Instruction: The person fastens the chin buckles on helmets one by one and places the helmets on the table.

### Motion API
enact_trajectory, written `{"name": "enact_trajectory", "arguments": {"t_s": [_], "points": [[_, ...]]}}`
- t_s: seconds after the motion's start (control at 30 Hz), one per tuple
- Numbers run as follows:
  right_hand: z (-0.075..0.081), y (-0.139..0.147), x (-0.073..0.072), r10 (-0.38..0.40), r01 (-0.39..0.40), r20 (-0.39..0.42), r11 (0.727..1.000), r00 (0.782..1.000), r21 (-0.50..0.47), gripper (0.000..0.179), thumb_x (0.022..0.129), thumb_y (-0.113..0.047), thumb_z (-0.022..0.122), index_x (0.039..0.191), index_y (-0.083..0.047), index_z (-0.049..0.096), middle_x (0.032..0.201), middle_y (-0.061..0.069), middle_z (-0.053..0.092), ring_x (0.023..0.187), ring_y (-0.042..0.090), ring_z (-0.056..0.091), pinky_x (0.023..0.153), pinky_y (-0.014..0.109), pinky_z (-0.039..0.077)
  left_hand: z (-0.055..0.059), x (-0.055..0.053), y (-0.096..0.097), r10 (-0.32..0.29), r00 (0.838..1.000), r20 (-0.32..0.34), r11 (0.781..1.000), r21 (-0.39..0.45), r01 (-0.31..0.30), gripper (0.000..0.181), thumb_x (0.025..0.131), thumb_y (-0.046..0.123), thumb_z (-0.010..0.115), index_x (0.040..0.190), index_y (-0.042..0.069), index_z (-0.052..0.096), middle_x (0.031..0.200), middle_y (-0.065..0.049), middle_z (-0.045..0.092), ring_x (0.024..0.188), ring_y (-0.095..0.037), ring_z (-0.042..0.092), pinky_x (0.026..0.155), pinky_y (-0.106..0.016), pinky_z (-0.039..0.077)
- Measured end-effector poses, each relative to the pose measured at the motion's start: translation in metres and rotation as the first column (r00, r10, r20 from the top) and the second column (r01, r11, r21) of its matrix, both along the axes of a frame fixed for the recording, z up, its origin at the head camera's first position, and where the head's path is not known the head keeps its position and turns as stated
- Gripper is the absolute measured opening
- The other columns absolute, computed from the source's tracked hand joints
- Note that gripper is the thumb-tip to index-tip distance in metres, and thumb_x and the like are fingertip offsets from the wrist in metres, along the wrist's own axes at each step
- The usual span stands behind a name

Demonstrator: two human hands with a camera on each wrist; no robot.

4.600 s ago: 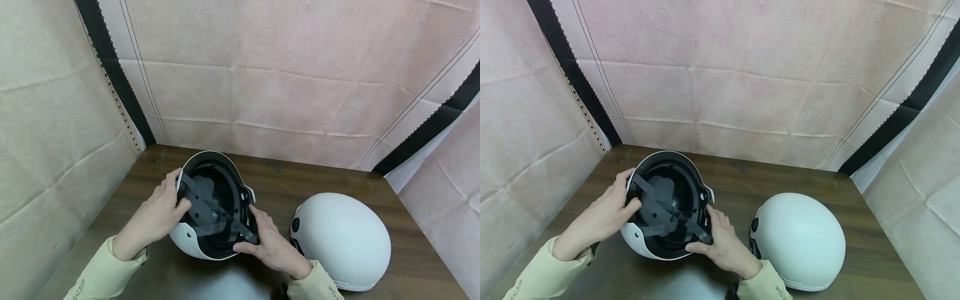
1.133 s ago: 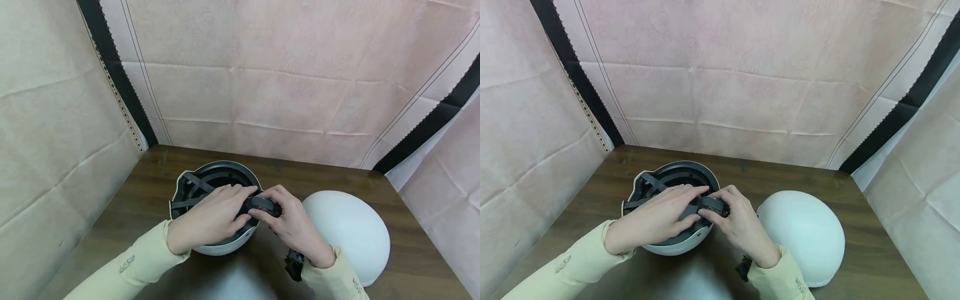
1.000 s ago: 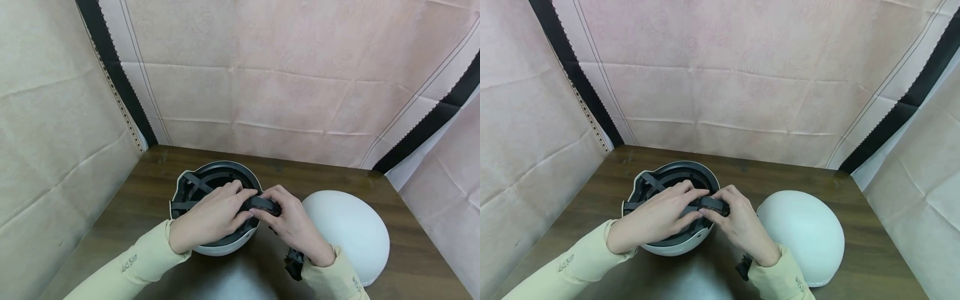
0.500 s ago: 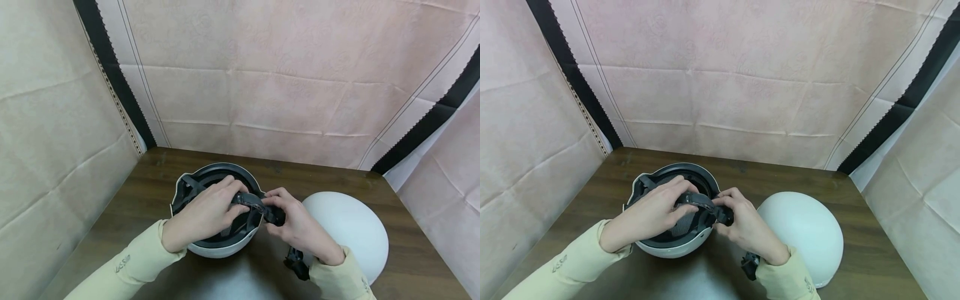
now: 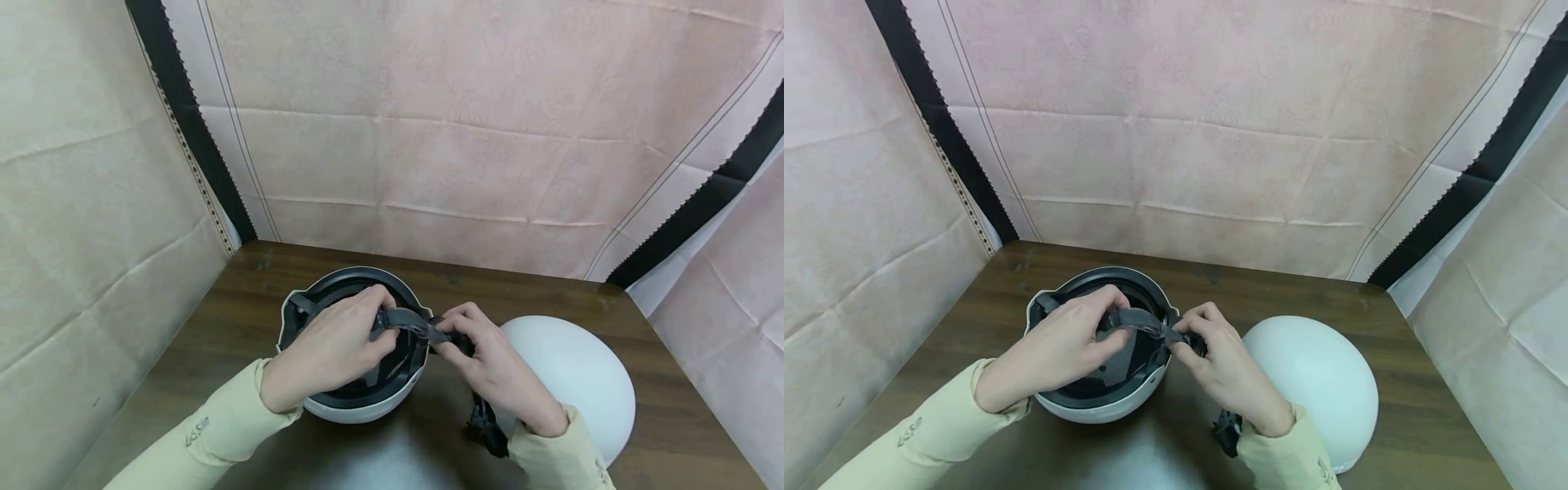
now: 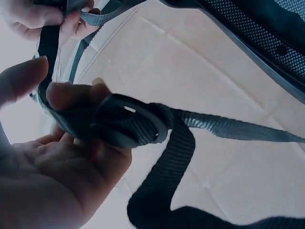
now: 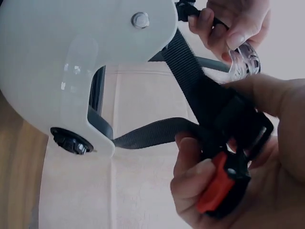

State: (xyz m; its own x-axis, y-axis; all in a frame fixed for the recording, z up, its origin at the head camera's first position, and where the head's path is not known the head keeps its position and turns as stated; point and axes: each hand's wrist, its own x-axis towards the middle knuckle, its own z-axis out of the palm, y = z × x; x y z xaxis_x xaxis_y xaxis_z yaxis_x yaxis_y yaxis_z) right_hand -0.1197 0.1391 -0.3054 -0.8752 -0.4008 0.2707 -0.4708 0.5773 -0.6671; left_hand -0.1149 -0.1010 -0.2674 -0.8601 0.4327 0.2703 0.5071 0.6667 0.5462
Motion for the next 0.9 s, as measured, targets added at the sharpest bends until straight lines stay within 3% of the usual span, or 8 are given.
{"name": "enact_trajectory", "arguments": {"t_s": [0.1,0.17,0.3,0.5,0.6,0.7,0.8,0.9], "points": [[-0.001,0.002,-0.001,-0.017,0.017,0.006,1.000,1.000,0.023,0.017,0.086,-0.042,0.072,0.096,-0.031,0.065,0.112,-0.011,0.051,0.104,0.009,0.054,0.083,0.036,0.048,0.002,-0.001,-0.002,0.017,0.999,0.035,1.000,0.018,-0.017,0.018,0.090,0.020,0.067,0.102,0.014,0.056,0.076,0.005,0.053,0.055,-0.009,0.049,0.049,-0.027,0.044],[-0.002,0.004,-0.001,-0.016,0.016,-0.006,0.999,1.000,0.037,0.023,0.082,-0.042,0.075,0.097,-0.031,0.063,0.112,-0.010,0.050,0.107,0.011,0.053,0.085,0.039,0.047,0.003,-0.001,-0.002,0.028,0.999,0.046,0.999,0.017,-0.029,0.024,0.090,0.026,0.070,0.104,0.013,0.056,0.072,0.004,0.052,0.052,-0.009,0.048,0.047,-0.027,0.042],[-0.002,0.005,-0.003,-0.013,0.014,-0.024,0.999,1.000,0.038,0.022,0.084,-0.037,0.076,0.101,-0.031,0.063,0.115,-0.009,0.050,0.109,0.011,0.053,0.086,0.040,0.047,0.004,-0.002,-0.003,0.044,0.999,0.029,0.999,0.003,-0.044,0.034,0.087,0.039,0.073,0.102,0.014,0.056,0.064,0.004,0.049,0.052,-0.010,0.047,0.047,-0.027,0.040],[-0.002,0.003,-0.003,-0.040,0.040,-0.032,0.999,0.999,0.014,0.022,0.086,-0.048,0.069,0.103,-0.035,0.064,0.118,-0.013,0.051,0.108,0.009,0.052,0.078,0.036,0.046,0.003,-0.002,-0.003,0.044,0.999,-0.018,0.998,-0.038,-0.045,0.028,0.086,0.035,0.074,0.099,0.015,0.060,0.076,0.006,0.054,0.055,-0.009,0.048,0.054,-0.029,0.041],[-0.002,0.002,-0.004,-0.035,0.035,-0.035,0.999,0.999,0.002,0.024,0.084,-0.049,0.070,0.103,-0.036,0.065,0.118,-0.014,0.051,0.108,0.008,0.053,0.079,0.036,0.047,0.003,-0.003,-0.001,0.029,0.999,-0.033,0.995,-0.094,-0.032,0.029,0.088,0.032,0.073,0.107,0.013,0.063,0.093,0.006,0.063,0.073,-0.010,0.056,0.071,-0.034,0.044],[-0.002,0.000,-0.005,-0.029,0.029,-0.030,1.000,0.999,-0.012,0.026,0.083,-0.051,0.070,0.103,-0.036,0.066,0.118,-0.013,0.051,0.110,0.007,0.053,0.085,0.038,0.047,0.001,-0.002,0.001,0.006,1.000,-0.018,0.983,-0.183,-0.009,0.046,0.088,0.035,0.072,0.125,0.011,0.060,0.111,0.001,0.066,0.096,-0.013,0.060,0.088,-0.041,0.041],[-0.003,-0.002,-0.005,-0.024,0.024,-0.025,1.000,0.999,-0.020,0.028,0.082,-0.052,0.071,0.104,-0.035,0.066,0.118,-0.012,0.052,0.111,0.006,0.052,0.086,0.039,0.047,-0.001,-0.002,0.004,-0.039,0.999,-0.001,0.955,-0.295,0.037,0.065,0.088,0.044,0.070,0.141,0.011,0.050,0.127,-0.004,0.060,0.115,-0.018,0.055,0.097,-0.047,0.037],[-0.003,-0.003,-0.006,-0.013,0.012,-0.036,1.000,0.999,-0.020,0.029,0.081,-0.051,0.072,0.104,-0.034,0.067,0.117,-0.012,0.053,0.110,0.005,0.053,0.087,0.038,0.047,-0.004,-0.003,0.008,-0.124,0.992,-0.001,0.937,-0.330,0.116,0.073,0.088,0.045,0.069,0.147,0.009,0.042,0.139,-0.008,0.051,0.125,-0.023,0.048,0.102,-0.049,0.036]]}}
